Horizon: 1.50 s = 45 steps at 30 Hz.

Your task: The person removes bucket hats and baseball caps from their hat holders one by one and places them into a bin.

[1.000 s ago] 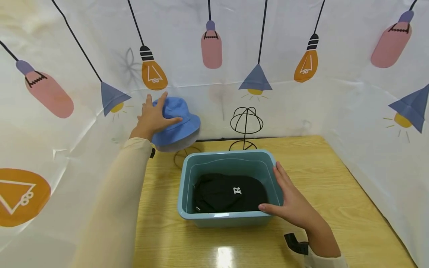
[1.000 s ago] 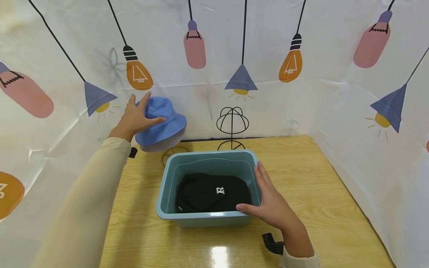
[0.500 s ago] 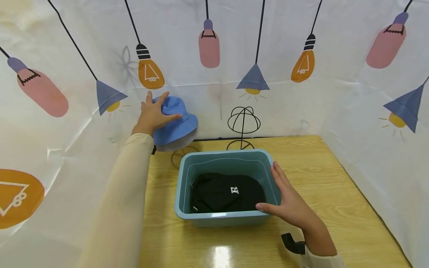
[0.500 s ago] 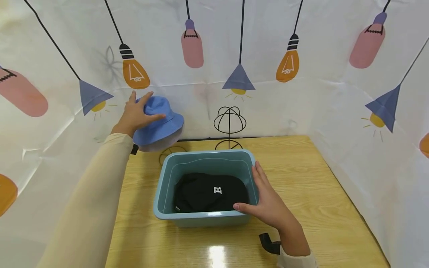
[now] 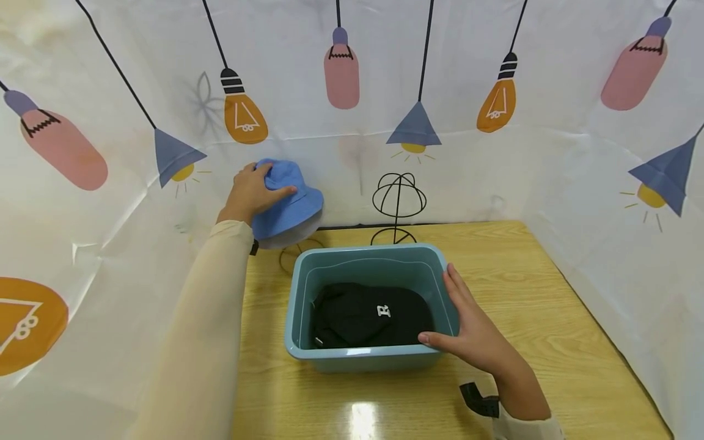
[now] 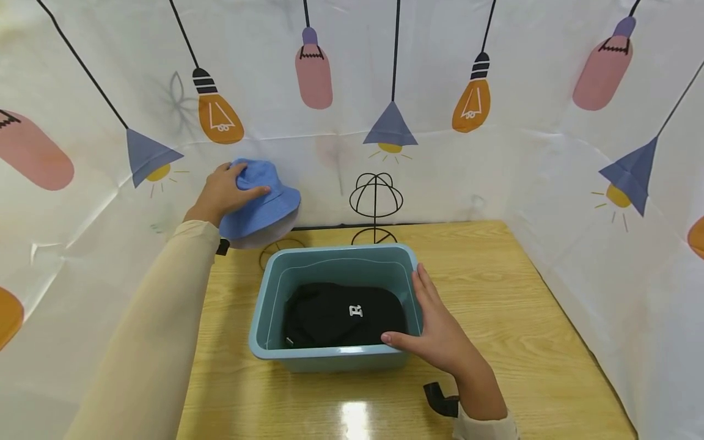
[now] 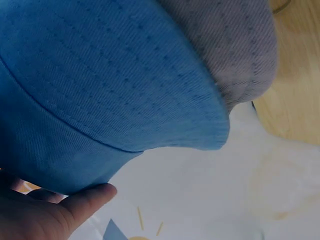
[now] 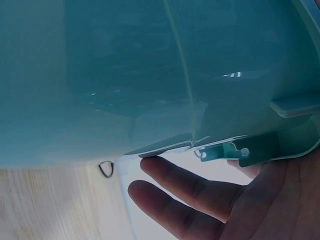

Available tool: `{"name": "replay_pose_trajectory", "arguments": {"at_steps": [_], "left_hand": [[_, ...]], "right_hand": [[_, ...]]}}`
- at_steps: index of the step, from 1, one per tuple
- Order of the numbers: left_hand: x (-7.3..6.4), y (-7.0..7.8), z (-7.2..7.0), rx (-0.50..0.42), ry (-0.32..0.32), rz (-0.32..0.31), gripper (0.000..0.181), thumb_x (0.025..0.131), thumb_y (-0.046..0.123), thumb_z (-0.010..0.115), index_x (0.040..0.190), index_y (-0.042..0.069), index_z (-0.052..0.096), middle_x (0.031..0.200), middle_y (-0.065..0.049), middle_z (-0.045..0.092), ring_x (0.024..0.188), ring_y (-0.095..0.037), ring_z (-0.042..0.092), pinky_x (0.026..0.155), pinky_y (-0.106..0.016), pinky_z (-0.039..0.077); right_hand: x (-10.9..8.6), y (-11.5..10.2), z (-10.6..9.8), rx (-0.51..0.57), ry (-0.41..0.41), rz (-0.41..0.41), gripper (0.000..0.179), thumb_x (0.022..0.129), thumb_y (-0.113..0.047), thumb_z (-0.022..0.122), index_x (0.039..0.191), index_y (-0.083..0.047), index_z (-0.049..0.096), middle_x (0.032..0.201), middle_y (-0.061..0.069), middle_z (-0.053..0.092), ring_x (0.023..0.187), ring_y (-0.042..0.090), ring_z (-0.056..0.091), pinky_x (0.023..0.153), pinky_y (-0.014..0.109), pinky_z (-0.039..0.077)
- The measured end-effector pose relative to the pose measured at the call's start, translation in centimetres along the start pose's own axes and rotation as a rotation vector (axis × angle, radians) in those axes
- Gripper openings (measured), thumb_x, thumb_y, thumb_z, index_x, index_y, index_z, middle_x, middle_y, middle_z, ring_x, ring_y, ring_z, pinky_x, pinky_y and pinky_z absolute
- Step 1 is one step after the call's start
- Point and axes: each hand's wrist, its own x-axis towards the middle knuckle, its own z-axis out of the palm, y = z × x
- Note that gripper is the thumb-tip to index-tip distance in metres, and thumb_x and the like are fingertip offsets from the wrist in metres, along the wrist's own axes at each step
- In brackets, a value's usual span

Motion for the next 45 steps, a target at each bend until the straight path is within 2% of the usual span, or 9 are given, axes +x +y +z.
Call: {"name": "replay_pose_trajectory", "arguments": {"at_steps": [3, 6, 10, 15, 22, 26, 37, 45], "left_hand": [[0.1, -0.1, -0.1, 0.013, 0.004, 0.010, 0.110, 0.087, 0.074, 0.064, 0.162, 0.001, 0.029, 0.169, -0.027, 0.020, 0.154, -0.051, 0.021, 0.123, -0.064, 0.024], [0.0, -0.1, -0.3, 0.010, -0.001, 0.008, 0.113, 0.087, 0.074, 0.064, 0.162, -0.002, 0.026, 0.171, -0.024, 0.014, 0.155, -0.051, 0.019, 0.124, -0.064, 0.022], [0.0, 0.1, -0.5, 0.000, 0.003, 0.002, 0.119, 0.085, 0.076, 0.065, 0.164, 0.000, 0.019, 0.174, -0.019, 0.006, 0.156, -0.052, 0.015, 0.124, -0.065, 0.022], [-0.2, 0.4, -0.9, 0.006, 0.027, 0.019, 0.121, 0.085, 0.075, 0.067, 0.165, 0.001, 0.015, 0.174, -0.016, 0.002, 0.155, -0.053, 0.014, 0.124, -0.065, 0.022], [-0.2, 0.7, -1.3, -0.014, 0.116, 0.061, 0.122, 0.083, 0.070, 0.073, 0.166, 0.004, 0.012, 0.175, -0.011, 0.001, 0.157, -0.048, 0.016, 0.124, -0.062, 0.024], [-0.2, 1.0, -2.0, -0.018, 0.151, 0.079, 0.122, 0.083, 0.068, 0.074, 0.167, 0.006, 0.010, 0.175, -0.010, 0.000, 0.158, -0.046, 0.015, 0.126, -0.060, 0.022], [-0.5, 1.8, -3.2, -0.007, 0.162, 0.073, 0.123, 0.083, 0.069, 0.073, 0.167, 0.010, 0.006, 0.175, -0.007, 0.000, 0.160, -0.041, 0.014, 0.127, -0.057, 0.021], [-0.8, 2.1, -3.9, -0.016, 0.176, 0.100, 0.122, 0.083, 0.069, 0.073, 0.167, 0.009, 0.008, 0.175, -0.007, 0.002, 0.160, -0.040, 0.014, 0.127, -0.057, 0.021]], "right_hand": [[0.0, 0.0, 0.0, 0.006, 0.000, -0.002, 0.124, 0.081, -0.049, 0.086, 0.168, -0.025, 0.001, 0.175, -0.009, -0.008, 0.160, 0.042, 0.006, 0.109, 0.083, 0.025], [0.1, 0.0, 0.1, 0.007, -0.002, -0.004, 0.123, 0.082, -0.048, 0.086, 0.168, -0.025, 0.001, 0.175, -0.009, -0.008, 0.160, 0.042, 0.006, 0.109, 0.083, 0.025], [0.1, 0.2, 0.1, 0.010, 0.000, -0.007, 0.123, 0.082, -0.048, 0.085, 0.168, -0.025, 0.000, 0.174, -0.009, -0.009, 0.160, 0.042, 0.006, 0.108, 0.083, 0.025], [0.1, 0.2, 0.1, 0.011, 0.000, -0.009, 0.123, 0.082, -0.048, 0.085, 0.168, -0.025, 0.000, 0.175, -0.008, -0.009, 0.160, 0.042, 0.006, 0.108, 0.083, 0.025], [0.1, 0.1, 0.2, 0.008, 0.003, -0.013, 0.123, 0.082, -0.049, 0.085, 0.168, -0.024, 0.002, 0.176, -0.004, -0.007, 0.160, 0.042, 0.006, 0.109, 0.083, 0.024], [0.1, 0.1, 0.2, 0.013, 0.004, -0.010, 0.123, 0.082, -0.049, 0.085, 0.168, -0.024, 0.001, 0.175, -0.007, -0.008, 0.160, 0.042, 0.006, 0.109, 0.083, 0.024], [0.0, 0.0, 0.1, 0.019, 0.010, -0.005, 0.122, 0.082, -0.048, 0.085, 0.168, -0.024, 0.002, 0.175, -0.009, -0.008, 0.160, 0.043, 0.006, 0.109, 0.083, 0.023], [-0.1, -0.1, 0.0, 0.025, 0.010, -0.006, 0.122, 0.082, -0.048, 0.085, 0.169, -0.023, 0.003, 0.175, -0.008, -0.008, 0.160, 0.044, 0.007, 0.109, 0.083, 0.023]]}}
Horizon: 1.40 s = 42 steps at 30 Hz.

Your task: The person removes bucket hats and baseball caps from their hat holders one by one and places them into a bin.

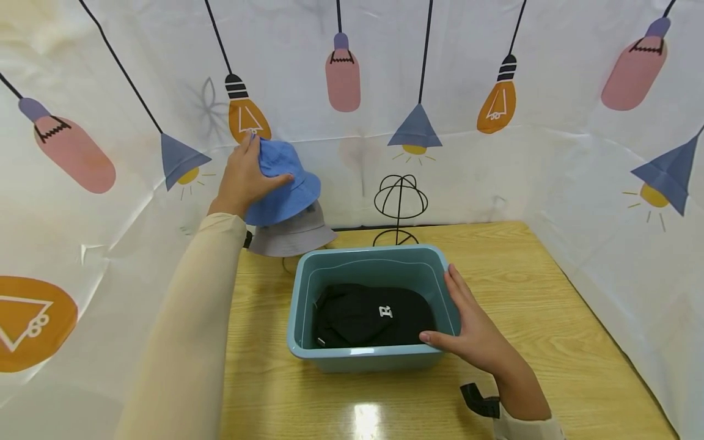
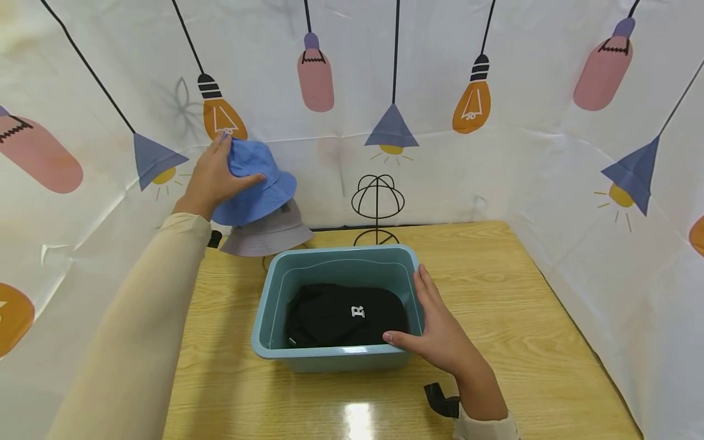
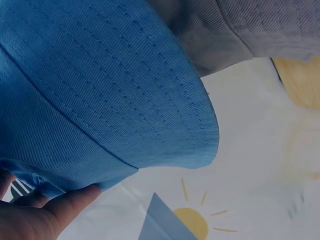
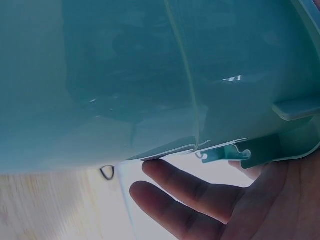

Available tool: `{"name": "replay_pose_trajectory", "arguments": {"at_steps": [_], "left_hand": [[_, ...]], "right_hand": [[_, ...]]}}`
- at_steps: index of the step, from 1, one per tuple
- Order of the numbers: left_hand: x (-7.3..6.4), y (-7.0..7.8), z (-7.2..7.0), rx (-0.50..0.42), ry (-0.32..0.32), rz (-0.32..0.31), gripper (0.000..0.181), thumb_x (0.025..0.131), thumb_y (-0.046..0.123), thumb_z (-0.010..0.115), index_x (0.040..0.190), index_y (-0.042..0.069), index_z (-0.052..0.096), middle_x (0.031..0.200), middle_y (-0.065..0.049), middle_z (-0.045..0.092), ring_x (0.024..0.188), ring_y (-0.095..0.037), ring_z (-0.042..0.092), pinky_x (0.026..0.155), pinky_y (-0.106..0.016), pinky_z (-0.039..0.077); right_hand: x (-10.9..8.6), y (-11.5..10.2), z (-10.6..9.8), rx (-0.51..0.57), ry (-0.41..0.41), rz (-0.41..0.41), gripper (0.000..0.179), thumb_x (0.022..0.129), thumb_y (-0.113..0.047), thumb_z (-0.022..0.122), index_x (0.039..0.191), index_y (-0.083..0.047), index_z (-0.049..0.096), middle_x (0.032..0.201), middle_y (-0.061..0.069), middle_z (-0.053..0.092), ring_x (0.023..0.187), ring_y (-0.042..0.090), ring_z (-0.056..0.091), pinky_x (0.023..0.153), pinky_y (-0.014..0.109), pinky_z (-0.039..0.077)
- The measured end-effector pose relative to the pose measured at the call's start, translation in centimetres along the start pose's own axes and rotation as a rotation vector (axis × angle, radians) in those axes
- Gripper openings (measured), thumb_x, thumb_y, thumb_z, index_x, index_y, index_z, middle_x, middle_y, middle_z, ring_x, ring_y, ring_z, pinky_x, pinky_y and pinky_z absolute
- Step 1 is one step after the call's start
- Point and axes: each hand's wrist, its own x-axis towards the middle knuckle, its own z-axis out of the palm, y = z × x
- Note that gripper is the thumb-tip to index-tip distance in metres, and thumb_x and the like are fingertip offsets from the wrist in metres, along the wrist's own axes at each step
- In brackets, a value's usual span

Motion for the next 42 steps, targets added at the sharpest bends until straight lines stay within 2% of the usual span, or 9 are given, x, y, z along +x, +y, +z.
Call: {"name": "replay_pose_trajectory", "arguments": {"at_steps": [9, 19, 25, 29, 34, 42], "left_hand": [[-0.5, 0.5, -0.7, -0.005, 0.016, 0.035, 0.120, 0.083, 0.069, 0.073, 0.168, 0.010, 0.011, 0.175, -0.003, 0.000, 0.161, -0.034, 0.011, 0.127, -0.056, 0.020], [-1.6, 1.0, -0.8, -0.053, 0.037, 0.089, 0.120, 0.082, 0.067, 0.076, 0.167, 0.008, 0.014, 0.175, -0.004, 0.004, 0.160, -0.035, 0.016, 0.126, -0.055, 0.024], [-2.1, 2.3, -0.9, -0.043, 0.038, 0.157, 0.119, 0.081, 0.064, 0.079, 0.166, 0.007, 0.018, 0.175, -0.006, 0.008, 0.160, -0.033, 0.019, 0.126, -0.053, 0.026], [-2.5, 3.2, -0.9, -0.039, 0.030, 0.188, 0.118, 0.082, 0.064, 0.079, 0.166, 0.008, 0.018, 0.175, -0.002, 0.007, 0.160, -0.030, 0.018, 0.127, -0.052, 0.025], [-2.8, 4.4, -0.9, -0.020, 0.022, 0.235, 0.119, 0.081, 0.065, 0.079, 0.166, 0.008, 0.018, 0.175, -0.003, 0.008, 0.160, -0.029, 0.019, 0.127, -0.050, 0.025], [-3.5, 5.6, -0.8, -0.021, 0.016, 0.289, 0.119, 0.082, 0.066, 0.078, 0.167, 0.010, 0.017, 0.175, 0.000, 0.006, 0.161, -0.027, 0.017, 0.127, -0.049, 0.026]], "right_hand": [[0.0, 0.3, -0.1, -0.007, 0.005, -0.011, 0.122, 0.083, -0.046, 0.085, 0.168, -0.023, 0.002, 0.175, -0.009, -0.008, 0.160, 0.043, 0.006, 0.108, 0.083, 0.023], [0.0, 0.4, 0.2, 0.006, 0.005, -0.008, 0.122, 0.082, -0.046, 0.085, 0.168, -0.024, 0.002, 0.175, -0.009, -0.008, 0.160, 0.043, 0.006, 0.109, 0.083, 0.023], [-0.1, 0.4, 0.3, 0.006, 0.008, -0.008, 0.122, 0.083, -0.046, 0.085, 0.168, -0.025, 0.002, 0.175, -0.009, -0.008, 0.160, 0.043, 0.006, 0.108, 0.083, 0.023], [-0.1, 0.3, 0.4, 0.012, 0.006, -0.003, 0.122, 0.082, -0.047, 0.086, 0.168, -0.025, 0.002, 0.174, -0.011, -0.008, 0.160, 0.042, 0.005, 0.109, 0.083, 0.023], [-0.1, 0.3, 0.4, -0.001, 0.012, -0.009, 0.122, 0.082, -0.047, 0.086, 0.168, -0.024, 0.002, 0.175, -0.009, -0.008, 0.160, 0.042, 0.006, 0.109, 0.083, 0.023], [-0.2, 0.3, 0.4, -0.003, 0.014, -0.014, 0.122, 0.083, -0.047, 0.085, 0.168, -0.025, 0.002, 0.175, -0.009, -0.008, 0.160, 0.042, 0.005, 0.109, 0.083, 0.023]]}}
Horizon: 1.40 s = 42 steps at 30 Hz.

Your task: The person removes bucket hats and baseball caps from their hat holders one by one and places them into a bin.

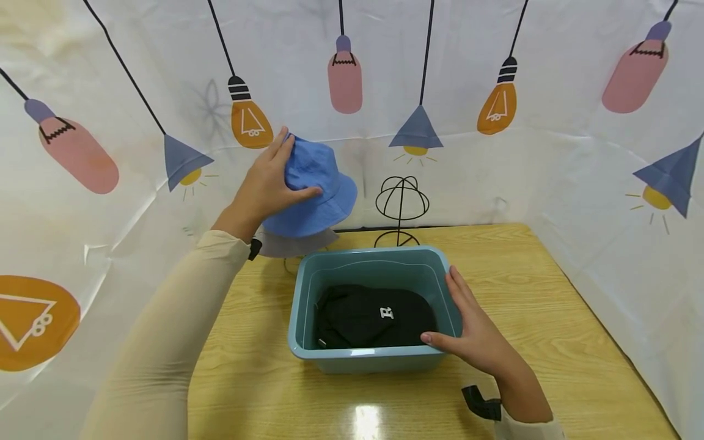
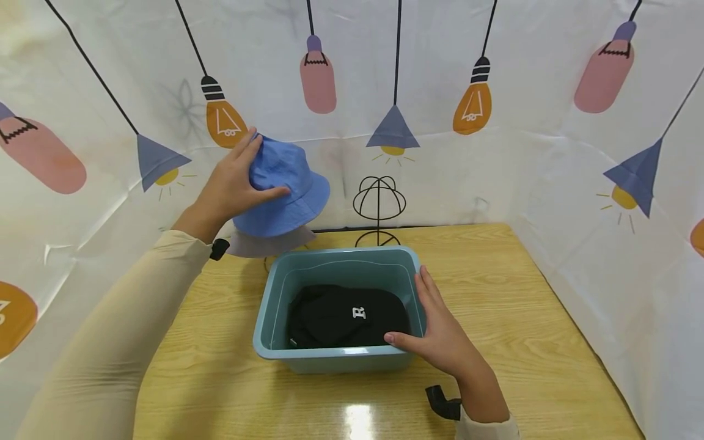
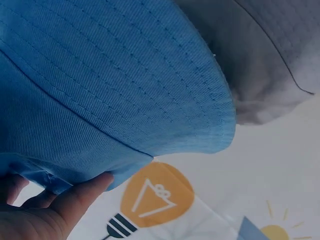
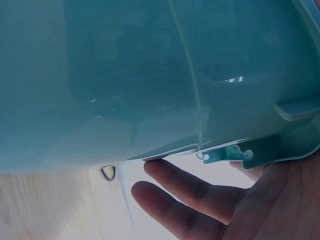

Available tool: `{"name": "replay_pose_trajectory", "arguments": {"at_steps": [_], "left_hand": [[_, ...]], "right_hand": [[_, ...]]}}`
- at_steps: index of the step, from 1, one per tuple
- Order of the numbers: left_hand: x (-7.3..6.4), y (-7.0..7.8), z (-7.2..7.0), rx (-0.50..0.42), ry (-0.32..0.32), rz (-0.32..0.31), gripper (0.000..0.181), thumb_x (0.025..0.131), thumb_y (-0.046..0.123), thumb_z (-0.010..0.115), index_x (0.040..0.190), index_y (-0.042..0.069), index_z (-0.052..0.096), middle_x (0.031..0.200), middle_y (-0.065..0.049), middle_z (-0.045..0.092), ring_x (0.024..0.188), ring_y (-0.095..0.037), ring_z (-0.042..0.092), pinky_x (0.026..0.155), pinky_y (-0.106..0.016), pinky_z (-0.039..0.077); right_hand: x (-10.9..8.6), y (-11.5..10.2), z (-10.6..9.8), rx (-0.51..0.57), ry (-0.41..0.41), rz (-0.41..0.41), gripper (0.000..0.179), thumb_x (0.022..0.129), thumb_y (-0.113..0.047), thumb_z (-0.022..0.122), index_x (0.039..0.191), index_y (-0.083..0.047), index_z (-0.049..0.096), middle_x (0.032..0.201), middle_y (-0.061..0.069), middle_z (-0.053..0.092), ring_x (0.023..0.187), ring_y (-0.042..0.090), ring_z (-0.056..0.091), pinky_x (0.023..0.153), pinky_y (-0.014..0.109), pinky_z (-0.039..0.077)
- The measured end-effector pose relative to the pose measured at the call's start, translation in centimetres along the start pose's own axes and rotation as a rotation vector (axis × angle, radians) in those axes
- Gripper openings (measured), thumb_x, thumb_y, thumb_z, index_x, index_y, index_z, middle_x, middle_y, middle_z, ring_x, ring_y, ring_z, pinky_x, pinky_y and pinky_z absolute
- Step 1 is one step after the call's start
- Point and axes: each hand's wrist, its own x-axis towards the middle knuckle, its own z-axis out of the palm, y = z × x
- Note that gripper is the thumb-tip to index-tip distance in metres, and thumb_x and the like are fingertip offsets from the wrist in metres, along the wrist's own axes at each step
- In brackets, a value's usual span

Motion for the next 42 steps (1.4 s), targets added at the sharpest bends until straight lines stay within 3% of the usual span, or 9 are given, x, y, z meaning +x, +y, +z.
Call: {"name": "replay_pose_trajectory", "arguments": {"at_steps": [16, 26, 42], "left_hand": [[-0.8, 3.3, 0.1, -0.045, 0.000, 0.077, 0.118, 0.080, 0.063, 0.081, 0.167, 0.014, 0.020, 0.175, 0.005, 0.008, 0.157, -0.032, 0.028, 0.123, -0.052, 0.033], [-1.6, 3.9, 0.5, -0.107, 0.004, 0.093, 0.118, 0.077, 0.062, 0.085, 0.166, 0.013, 0.024, 0.174, 0.006, 0.010, 0.157, -0.027, 0.028, 0.123, -0.049, 0.034], [-2.8, 6.1, 0.6, -0.149, -0.048, 0.141, 0.117, 0.077, 0.064, 0.083, 0.166, 0.017, 0.024, 0.174, 0.010, 0.011, 0.156, -0.028, 0.033, 0.119, -0.050, 0.040]], "right_hand": [[0.0, -0.1, 0.0, 0.005, 0.002, 0.001, 0.120, 0.083, -0.045, 0.085, 0.168, -0.025, 0.002, 0.175, -0.009, -0.008, 0.160, 0.043, 0.007, 0.107, 0.084, 0.024], [0.0, 0.0, 0.0, 0.002, 0.003, -0.001, 0.120, 0.084, -0.045, 0.085, 0.168, -0.025, 0.002, 0.175, -0.009, -0.007, 0.160, 0.043, 0.007, 0.107, 0.084, 0.024], [-0.1, -0.2, 0.1, 0.017, 0.006, 0.001, 0.120, 0.083, -0.044, 0.085, 0.169, -0.025, 0.004, 0.174, -0.011, -0.008, 0.160, 0.042, 0.006, 0.108, 0.084, 0.023]]}}
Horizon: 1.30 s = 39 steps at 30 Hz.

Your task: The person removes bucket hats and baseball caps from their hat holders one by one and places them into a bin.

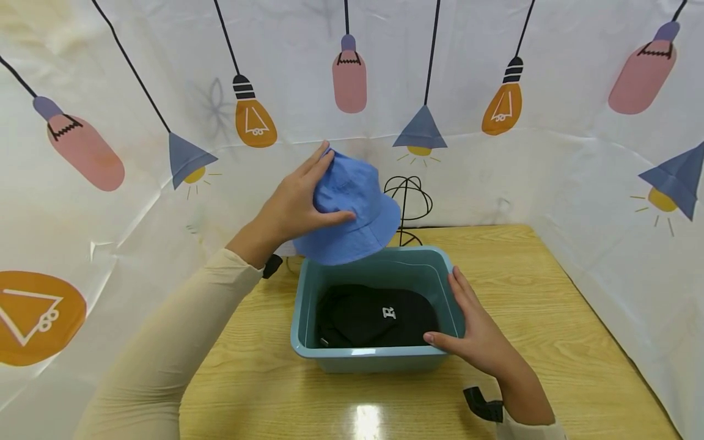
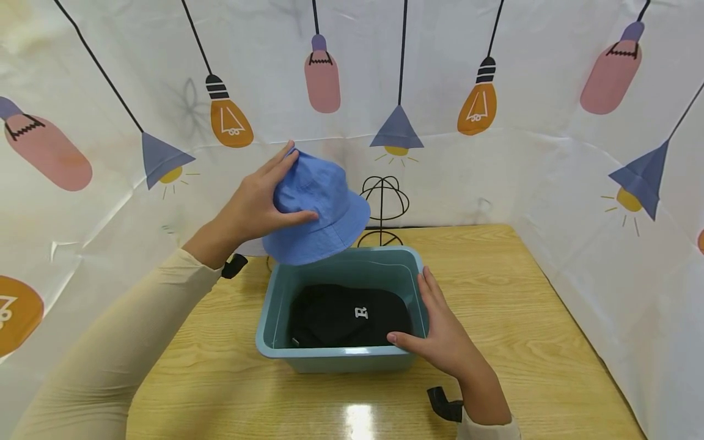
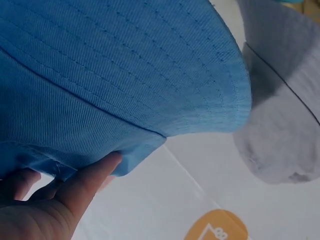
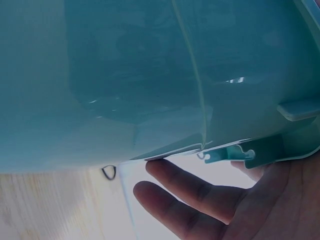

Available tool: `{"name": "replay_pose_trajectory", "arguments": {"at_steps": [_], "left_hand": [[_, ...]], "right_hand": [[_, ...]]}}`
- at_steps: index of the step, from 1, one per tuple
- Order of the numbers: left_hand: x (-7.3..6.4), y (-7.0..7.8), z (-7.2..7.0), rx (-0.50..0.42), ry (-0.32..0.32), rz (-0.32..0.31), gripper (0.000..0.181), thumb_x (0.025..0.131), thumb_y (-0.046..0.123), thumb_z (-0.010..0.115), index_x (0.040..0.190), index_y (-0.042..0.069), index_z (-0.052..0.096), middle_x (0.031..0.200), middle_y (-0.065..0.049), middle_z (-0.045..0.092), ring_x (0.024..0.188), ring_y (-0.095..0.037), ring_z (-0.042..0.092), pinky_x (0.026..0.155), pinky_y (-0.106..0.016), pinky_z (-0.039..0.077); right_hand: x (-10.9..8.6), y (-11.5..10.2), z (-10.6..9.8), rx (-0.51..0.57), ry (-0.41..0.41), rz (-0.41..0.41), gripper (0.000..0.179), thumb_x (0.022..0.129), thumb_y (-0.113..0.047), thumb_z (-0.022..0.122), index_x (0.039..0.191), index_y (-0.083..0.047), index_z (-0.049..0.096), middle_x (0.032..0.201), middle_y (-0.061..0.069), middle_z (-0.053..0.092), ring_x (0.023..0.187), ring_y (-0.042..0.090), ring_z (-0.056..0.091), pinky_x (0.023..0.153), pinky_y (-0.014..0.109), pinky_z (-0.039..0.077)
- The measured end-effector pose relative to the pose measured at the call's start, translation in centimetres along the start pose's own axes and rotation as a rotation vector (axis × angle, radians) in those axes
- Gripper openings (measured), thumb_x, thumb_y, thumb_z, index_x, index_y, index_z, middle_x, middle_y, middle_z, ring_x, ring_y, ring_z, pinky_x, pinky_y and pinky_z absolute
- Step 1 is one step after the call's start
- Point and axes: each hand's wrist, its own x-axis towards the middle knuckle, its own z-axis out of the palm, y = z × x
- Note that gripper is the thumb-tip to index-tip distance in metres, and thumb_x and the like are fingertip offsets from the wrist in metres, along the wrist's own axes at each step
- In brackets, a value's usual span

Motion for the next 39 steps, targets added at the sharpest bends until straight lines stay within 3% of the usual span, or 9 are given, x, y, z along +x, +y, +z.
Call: {"name": "replay_pose_trajectory", "arguments": {"at_steps": [15, 22, 30, 39], "left_hand": [[-1.1, 2.3, 0.9, -0.021, -0.025, 0.105, 0.115, 0.078, 0.065, 0.082, 0.166, 0.016, 0.026, 0.174, 0.011, 0.012, 0.155, -0.024, 0.035, 0.119, -0.046, 0.040], [-2.0, 3.0, 1.1, -0.076, -0.029, 0.140, 0.115, 0.077, 0.063, 0.085, 0.165, 0.018, 0.028, 0.173, 0.012, 0.014, 0.155, -0.020, 0.034, 0.120, -0.045, 0.040], [-2.5, 3.4, 1.1, -0.135, -0.045, 0.110, 0.111, 0.077, 0.061, 0.085, 0.165, 0.022, 0.030, 0.171, 0.014, 0.020, 0.155, -0.016, 0.032, 0.121, -0.046, 0.038], [-2.8, 4.2, 1.4, -0.228, -0.127, 0.046, 0.106, 0.078, 0.059, 0.085, 0.164, 0.028, 0.031, 0.169, 0.019, 0.023, 0.155, -0.012, 0.032, 0.121, -0.045, 0.038]], "right_hand": [[0.1, 0.1, 0.0, 0.013, -0.007, 0.002, 0.119, 0.084, -0.042, 0.085, 0.168, -0.025, 0.003, 0.175, -0.008, -0.007, 0.160, 0.042, 0.006, 0.108, 0.084, 0.023], [0.2, 0.1, 0.1, 0.016, -0.010, -0.001, 0.119, 0.084, -0.043, 0.085, 0.168, -0.024, 0.002, 0.176, -0.004, -0.006, 0.160, 0.042, 0.006, 0.109, 0.083, 0.023], [0.1, 0.0, 0.0, 0.023, -0.013, 0.007, 0.119, 0.085, -0.041, 0.085, 0.168, -0.025, 0.002, 0.175, -0.006, -0.007, 0.160, 0.043, 0.005, 0.109, 0.083, 0.022], [0.1, -0.1, 0.0, 0.027, -0.009, 0.016, 0.118, 0.084, -0.041, 0.085, 0.168, -0.026, 0.003, 0.175, -0.006, -0.006, 0.160, 0.042, 0.005, 0.110, 0.082, 0.023]]}}
